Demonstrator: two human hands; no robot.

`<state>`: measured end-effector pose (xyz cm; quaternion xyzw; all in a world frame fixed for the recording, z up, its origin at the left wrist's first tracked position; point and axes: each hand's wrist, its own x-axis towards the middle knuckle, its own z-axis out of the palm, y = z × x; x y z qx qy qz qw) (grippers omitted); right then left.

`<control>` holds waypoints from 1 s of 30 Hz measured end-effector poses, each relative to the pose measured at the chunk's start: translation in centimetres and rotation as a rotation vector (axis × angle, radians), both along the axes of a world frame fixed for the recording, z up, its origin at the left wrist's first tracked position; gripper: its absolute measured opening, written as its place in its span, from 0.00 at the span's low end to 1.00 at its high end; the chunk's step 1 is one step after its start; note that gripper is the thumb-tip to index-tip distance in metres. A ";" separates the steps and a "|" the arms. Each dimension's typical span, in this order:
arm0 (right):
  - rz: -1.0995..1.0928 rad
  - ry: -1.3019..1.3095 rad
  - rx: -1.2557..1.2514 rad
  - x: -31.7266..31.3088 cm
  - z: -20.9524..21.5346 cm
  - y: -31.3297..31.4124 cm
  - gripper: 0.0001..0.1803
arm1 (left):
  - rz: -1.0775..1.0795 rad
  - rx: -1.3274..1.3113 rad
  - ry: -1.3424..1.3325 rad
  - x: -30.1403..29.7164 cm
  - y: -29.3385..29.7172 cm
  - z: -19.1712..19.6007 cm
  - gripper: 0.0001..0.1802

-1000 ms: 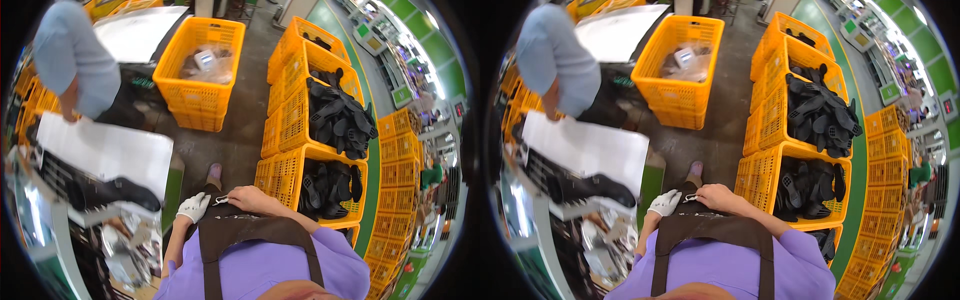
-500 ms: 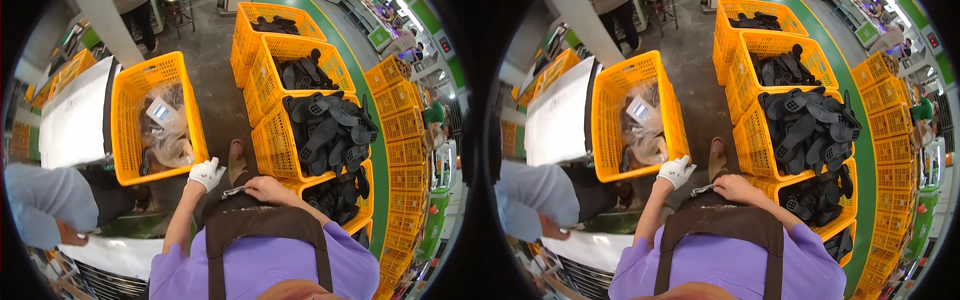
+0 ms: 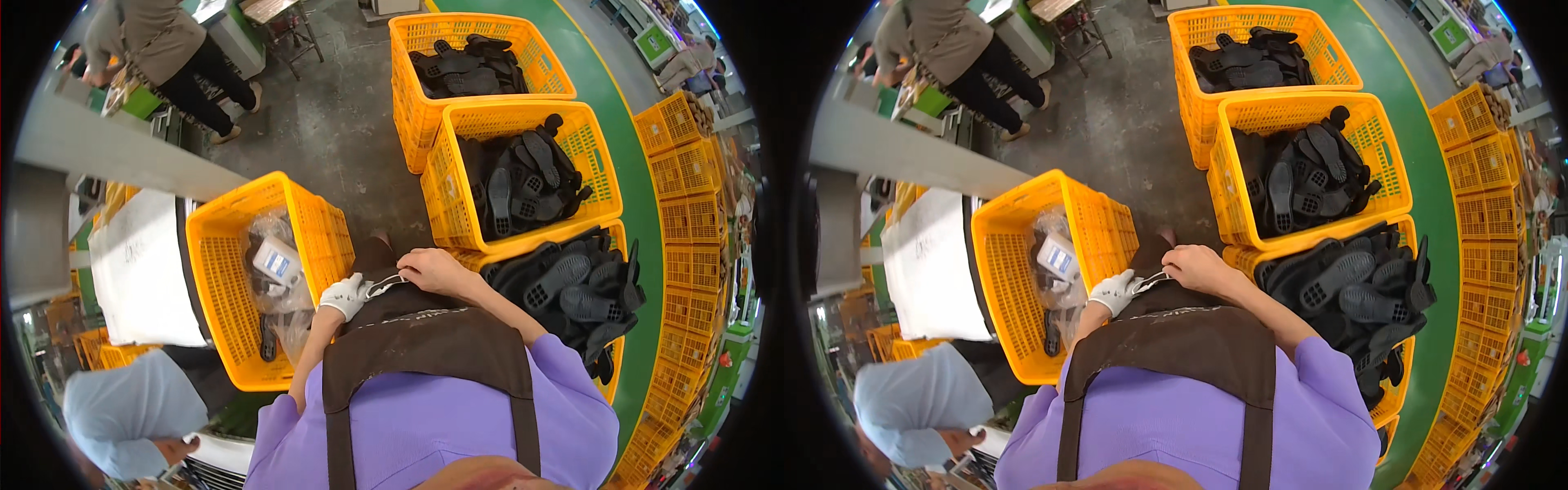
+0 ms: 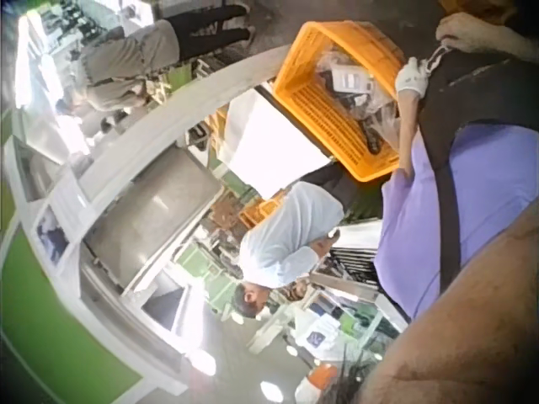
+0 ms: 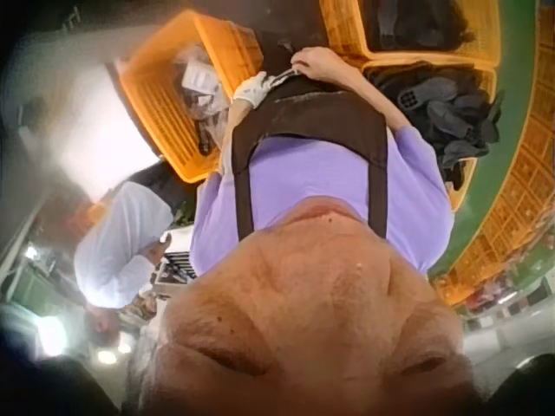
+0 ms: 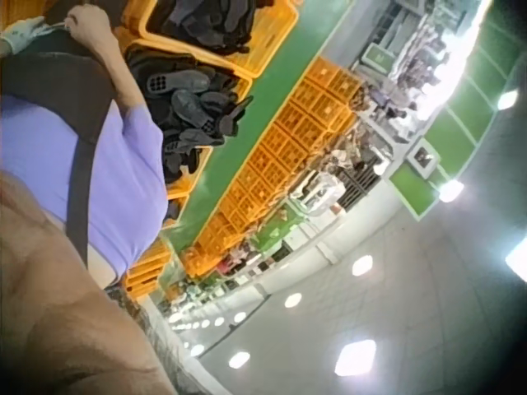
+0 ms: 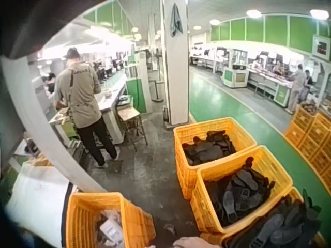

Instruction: The person applies a viscous substance to the soles of black sandals using a brush. They retrieve sandals from a yellow crate, apply the substance to the sole, and place the treated sandal on a nearby rack. The process is repeated for multiple sandals.

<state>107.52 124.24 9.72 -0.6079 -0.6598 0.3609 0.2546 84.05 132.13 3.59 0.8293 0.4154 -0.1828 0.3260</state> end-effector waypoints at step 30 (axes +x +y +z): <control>-1.972 0.021 -0.824 58.2 -33.0 44.6 0.57 | -0.290 -0.397 -0.461 55.0 53.3 -3.2 0.19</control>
